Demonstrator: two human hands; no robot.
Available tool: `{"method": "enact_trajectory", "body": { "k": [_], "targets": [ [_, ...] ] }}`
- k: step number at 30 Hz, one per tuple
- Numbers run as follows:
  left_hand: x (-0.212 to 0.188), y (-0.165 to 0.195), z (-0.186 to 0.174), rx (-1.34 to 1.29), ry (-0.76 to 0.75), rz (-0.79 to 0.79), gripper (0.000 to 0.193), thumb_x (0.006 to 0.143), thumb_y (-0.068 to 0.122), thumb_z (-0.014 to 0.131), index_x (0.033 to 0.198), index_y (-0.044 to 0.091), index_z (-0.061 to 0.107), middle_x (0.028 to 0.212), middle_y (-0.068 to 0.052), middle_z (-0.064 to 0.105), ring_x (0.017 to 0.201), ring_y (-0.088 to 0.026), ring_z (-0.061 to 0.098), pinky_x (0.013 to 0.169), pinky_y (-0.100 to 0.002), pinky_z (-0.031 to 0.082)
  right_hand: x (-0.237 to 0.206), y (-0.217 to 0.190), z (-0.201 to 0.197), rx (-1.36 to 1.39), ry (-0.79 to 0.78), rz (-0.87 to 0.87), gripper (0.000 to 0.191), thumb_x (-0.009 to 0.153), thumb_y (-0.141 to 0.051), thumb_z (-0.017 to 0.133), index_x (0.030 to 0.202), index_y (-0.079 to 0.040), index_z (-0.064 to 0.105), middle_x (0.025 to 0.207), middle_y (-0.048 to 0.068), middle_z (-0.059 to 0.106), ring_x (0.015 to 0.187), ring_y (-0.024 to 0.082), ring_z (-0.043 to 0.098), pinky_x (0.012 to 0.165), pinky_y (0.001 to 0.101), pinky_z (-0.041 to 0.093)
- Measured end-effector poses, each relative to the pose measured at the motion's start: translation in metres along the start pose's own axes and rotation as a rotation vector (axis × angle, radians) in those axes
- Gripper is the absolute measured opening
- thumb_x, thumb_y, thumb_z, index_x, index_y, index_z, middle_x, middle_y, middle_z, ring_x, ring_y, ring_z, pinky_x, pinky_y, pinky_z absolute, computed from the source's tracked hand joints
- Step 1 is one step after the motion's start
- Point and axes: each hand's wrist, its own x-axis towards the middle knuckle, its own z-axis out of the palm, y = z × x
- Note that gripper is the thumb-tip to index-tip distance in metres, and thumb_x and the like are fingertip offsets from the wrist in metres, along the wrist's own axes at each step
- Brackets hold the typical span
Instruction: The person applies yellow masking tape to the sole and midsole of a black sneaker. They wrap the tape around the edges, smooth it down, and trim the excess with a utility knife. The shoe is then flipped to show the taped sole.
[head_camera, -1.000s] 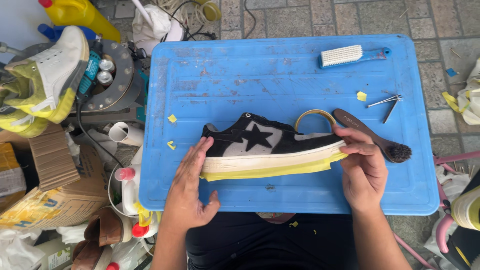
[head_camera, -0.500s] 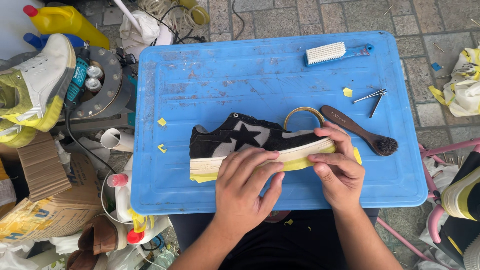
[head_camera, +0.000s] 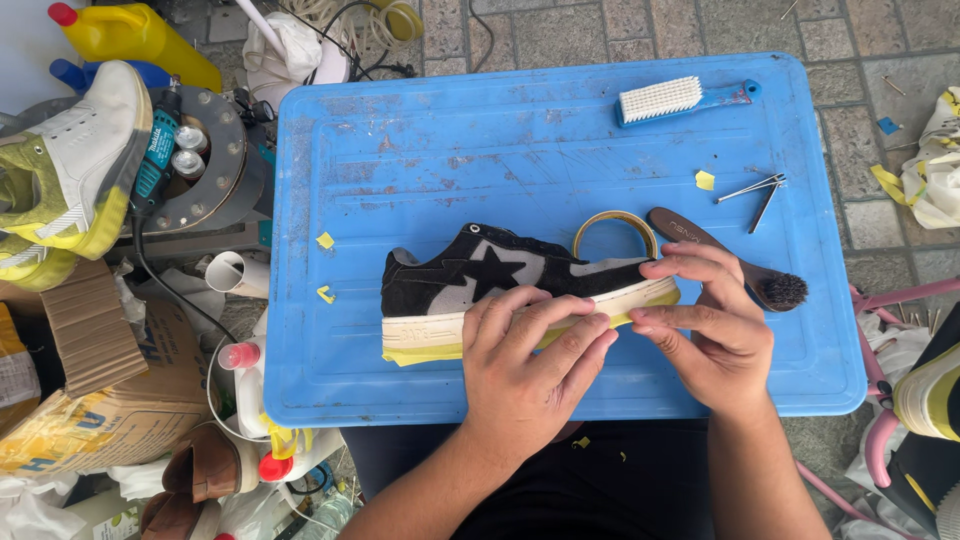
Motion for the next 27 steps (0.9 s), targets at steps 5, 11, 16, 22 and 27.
{"method": "enact_trajectory", "body": {
  "k": [5,11,16,22,27],
  "targets": [
    [0.003,0.001,0.002,0.031,0.012,0.031,0.023,0.088,0.025,0.087,0.107,0.018,0.077,0.113,0.008,0.068,0.108,-0.020,0.062,0.096,-0.039,0.046,0.002,-0.005,0.004,-0.004,-0.015,0.024,0.022,0.076,-0.010,0.086,0.097,-0.012,0.078,0.125,0.007,0.070,0.135,0.028,0.056,0.114,0.0417,0.049],
    [0.008,-0.004,-0.019,-0.171,-0.086,-0.054,0.032,0.083,0.022,0.087,0.111,0.010,0.075,0.116,0.001,0.070,0.110,-0.024,0.067,0.096,-0.041,0.053,0.009,-0.015,0.002,-0.110,-0.036,-0.005,0.023,0.074,-0.011,0.087,0.095,-0.014,0.079,0.124,0.006,0.070,0.134,0.027,0.055,0.113,0.0418,0.048],
    [0.007,-0.016,-0.038,-0.311,-0.093,-0.132,0.023,0.088,0.011,0.085,0.107,0.008,0.074,0.118,-0.005,0.072,0.111,-0.024,0.073,0.091,-0.034,0.062,0.018,-0.027,0.010,-0.160,-0.084,-0.079,0.025,0.070,-0.016,0.087,0.094,-0.015,0.080,0.121,0.004,0.069,0.131,0.028,0.054,0.115,0.0473,0.044],
    [0.006,-0.022,-0.034,-0.211,-0.064,-0.042,0.020,0.086,0.009,0.086,0.103,0.008,0.075,0.110,-0.002,0.072,0.105,-0.023,0.071,0.088,-0.035,0.060,0.024,-0.040,0.028,-0.269,-0.116,-0.152,0.026,0.071,-0.018,0.089,0.095,-0.015,0.081,0.117,0.003,0.070,0.124,0.029,0.058,0.110,0.0459,0.047],
    [0.001,-0.031,-0.042,-0.208,-0.081,0.009,0.021,0.087,0.007,0.086,0.104,0.006,0.074,0.110,-0.003,0.071,0.109,-0.024,0.071,0.090,-0.035,0.060,0.028,-0.042,0.028,-0.296,-0.107,-0.187,0.024,0.069,-0.017,0.090,0.091,-0.017,0.079,0.117,0.003,0.070,0.123,0.029,0.057,0.109,0.0440,0.047]
  ]
}}
